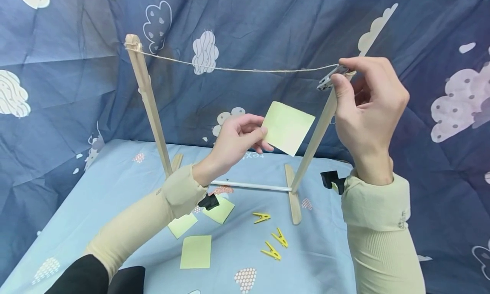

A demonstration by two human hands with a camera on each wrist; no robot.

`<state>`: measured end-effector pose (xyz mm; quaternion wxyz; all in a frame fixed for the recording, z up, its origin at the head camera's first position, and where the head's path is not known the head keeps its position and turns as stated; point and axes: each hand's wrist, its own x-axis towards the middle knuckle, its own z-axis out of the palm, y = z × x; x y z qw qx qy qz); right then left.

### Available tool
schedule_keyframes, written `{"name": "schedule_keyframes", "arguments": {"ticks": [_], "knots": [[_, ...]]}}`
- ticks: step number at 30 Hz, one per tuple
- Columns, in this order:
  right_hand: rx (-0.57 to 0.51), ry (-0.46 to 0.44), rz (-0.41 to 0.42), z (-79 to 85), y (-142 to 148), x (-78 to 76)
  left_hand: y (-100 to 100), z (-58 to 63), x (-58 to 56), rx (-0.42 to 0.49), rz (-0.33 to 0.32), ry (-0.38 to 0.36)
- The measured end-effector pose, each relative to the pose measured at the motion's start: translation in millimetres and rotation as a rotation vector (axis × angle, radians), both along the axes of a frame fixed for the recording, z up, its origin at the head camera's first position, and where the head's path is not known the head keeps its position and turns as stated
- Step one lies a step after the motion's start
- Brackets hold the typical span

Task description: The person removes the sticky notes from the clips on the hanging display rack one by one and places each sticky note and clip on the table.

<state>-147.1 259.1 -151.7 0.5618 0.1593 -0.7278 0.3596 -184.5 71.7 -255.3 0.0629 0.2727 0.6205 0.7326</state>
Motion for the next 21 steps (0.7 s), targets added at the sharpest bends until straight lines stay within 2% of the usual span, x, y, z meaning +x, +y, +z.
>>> {"name": "schedule_keyframes", "arguments": {"ticks": [9,16,21], "knots": [[-0.068,-0.019,0.033,-14.8,-1,12.0,-15,-15.5,5.0,-0.063,0.014,0.056],[-0.1,-0.034,0.062,-25.8,-5,22.4,-32,-32.7,10.7,-0.158,0.018,0.086],[-0.15,-0.05,0.122,-38.4,-2,23.6,-45,-38.5,20.6,-0.234,0.022,0.103]]}}
